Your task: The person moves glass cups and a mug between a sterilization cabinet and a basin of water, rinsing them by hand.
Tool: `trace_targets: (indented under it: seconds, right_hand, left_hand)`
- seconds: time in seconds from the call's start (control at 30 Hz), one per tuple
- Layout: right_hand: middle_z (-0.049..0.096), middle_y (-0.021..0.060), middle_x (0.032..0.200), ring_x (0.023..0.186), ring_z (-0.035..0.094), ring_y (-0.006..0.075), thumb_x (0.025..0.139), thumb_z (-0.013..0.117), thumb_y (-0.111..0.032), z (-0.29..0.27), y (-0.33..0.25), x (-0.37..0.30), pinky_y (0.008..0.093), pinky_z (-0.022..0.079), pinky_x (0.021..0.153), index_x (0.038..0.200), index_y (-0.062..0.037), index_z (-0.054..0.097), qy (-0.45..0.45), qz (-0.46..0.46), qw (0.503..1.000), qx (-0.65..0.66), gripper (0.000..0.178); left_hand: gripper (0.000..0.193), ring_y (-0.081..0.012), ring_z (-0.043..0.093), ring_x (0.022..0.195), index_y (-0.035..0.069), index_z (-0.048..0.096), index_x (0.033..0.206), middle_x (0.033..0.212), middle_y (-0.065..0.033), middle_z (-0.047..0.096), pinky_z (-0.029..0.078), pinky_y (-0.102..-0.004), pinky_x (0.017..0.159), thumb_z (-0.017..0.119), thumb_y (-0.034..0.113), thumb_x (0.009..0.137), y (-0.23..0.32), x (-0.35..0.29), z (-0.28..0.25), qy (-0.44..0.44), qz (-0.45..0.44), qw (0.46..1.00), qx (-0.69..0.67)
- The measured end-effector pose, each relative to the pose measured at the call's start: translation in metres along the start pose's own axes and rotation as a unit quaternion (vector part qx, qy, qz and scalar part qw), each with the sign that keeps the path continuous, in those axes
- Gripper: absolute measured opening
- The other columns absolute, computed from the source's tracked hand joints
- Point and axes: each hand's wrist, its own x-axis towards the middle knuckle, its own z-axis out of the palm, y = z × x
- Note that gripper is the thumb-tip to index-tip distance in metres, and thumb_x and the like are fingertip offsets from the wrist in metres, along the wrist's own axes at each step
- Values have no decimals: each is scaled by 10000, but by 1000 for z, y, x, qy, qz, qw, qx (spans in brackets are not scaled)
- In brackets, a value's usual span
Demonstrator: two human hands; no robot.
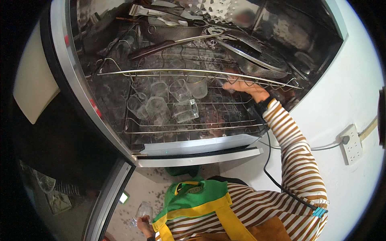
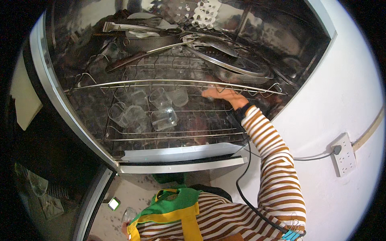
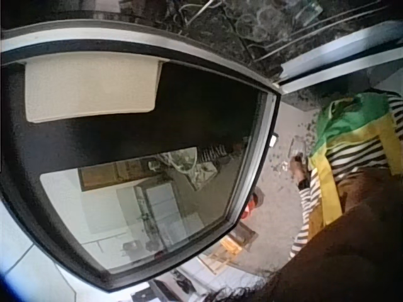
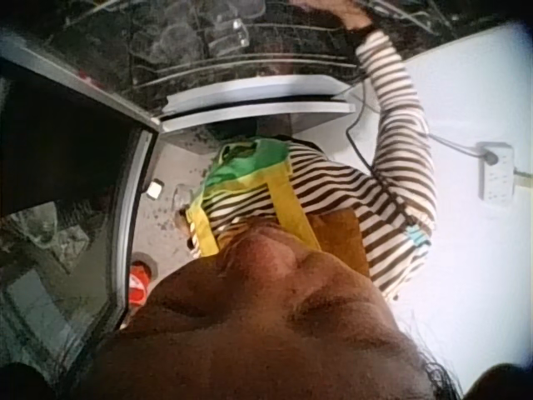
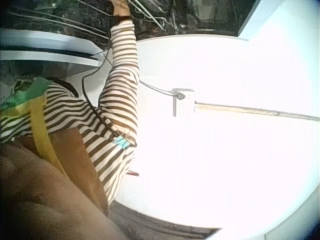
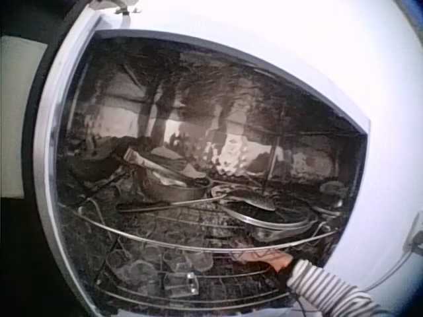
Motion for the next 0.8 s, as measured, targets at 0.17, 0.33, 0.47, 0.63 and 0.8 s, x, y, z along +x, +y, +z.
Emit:
trace_targets:
  seconds: [0.17, 0.33, 0.47, 0.63, 0.8]
  right_hand:
    - [533, 117, 1306, 1042, 571, 225, 825, 746, -345, 45, 49, 58, 343, 474, 883, 1444, -61, 398, 55, 28, 990, 127, 764]
    - [479, 164, 1386, 1164, 539, 260, 805, 766, -316, 98, 78, 94, 363, 450, 970, 1451, -32, 385, 61, 62, 959, 270, 802]
    - [435, 202, 1450, 1260, 513, 289, 789, 781, -294, 125, 89, 116, 380, 431, 1040, 1456, -9, 374, 65, 52, 949, 304, 832]
    - [446, 210, 1432, 1253, 515, 310, 772, 795, -265, 133, 79, 122, 398, 437, 1037, 1430, 1, 403, 67, 75, 899, 425, 811]
    - [472, 207, 1389, 1213, 524, 327, 754, 807, -236, 127, 69, 120, 415, 451, 1012, 1395, 8, 443, 71, 98, 836, 535, 776]
  left_hand:
    - [219, -194, 577, 738, 84, 539, 900, 768, -40, 578, 472, -389, 666, 495, 291, 959, -14, 10, -22, 1, 6, 998, 59]
    - [235, -189, 570, 815, 60, 529, 1036, 904, -58, 585, 485, -368, 710, 445, 275, 992, 3, -9, -26, -18, 16, 979, 200]
    - [280, -185, 564, 877, 41, 522, 1144, 1012, -72, 591, 496, -352, 744, 406, 263, 1020, 6, -30, -43, -43, 47, 946, 318]
    - [359, -180, 557, 954, 17, 512, 1280, 1148, -90, 599, 509, -332, 788, 357, 248, 1053, 4, -59, -82, -135, 182, 814, 534]
    - [326, -178, 559, 922, 43, 516, 1221, 1086, -73, 598, 491, -348, 768, 385, 277, 1035, -3, -70, -63, -46, 94, 909, 403]
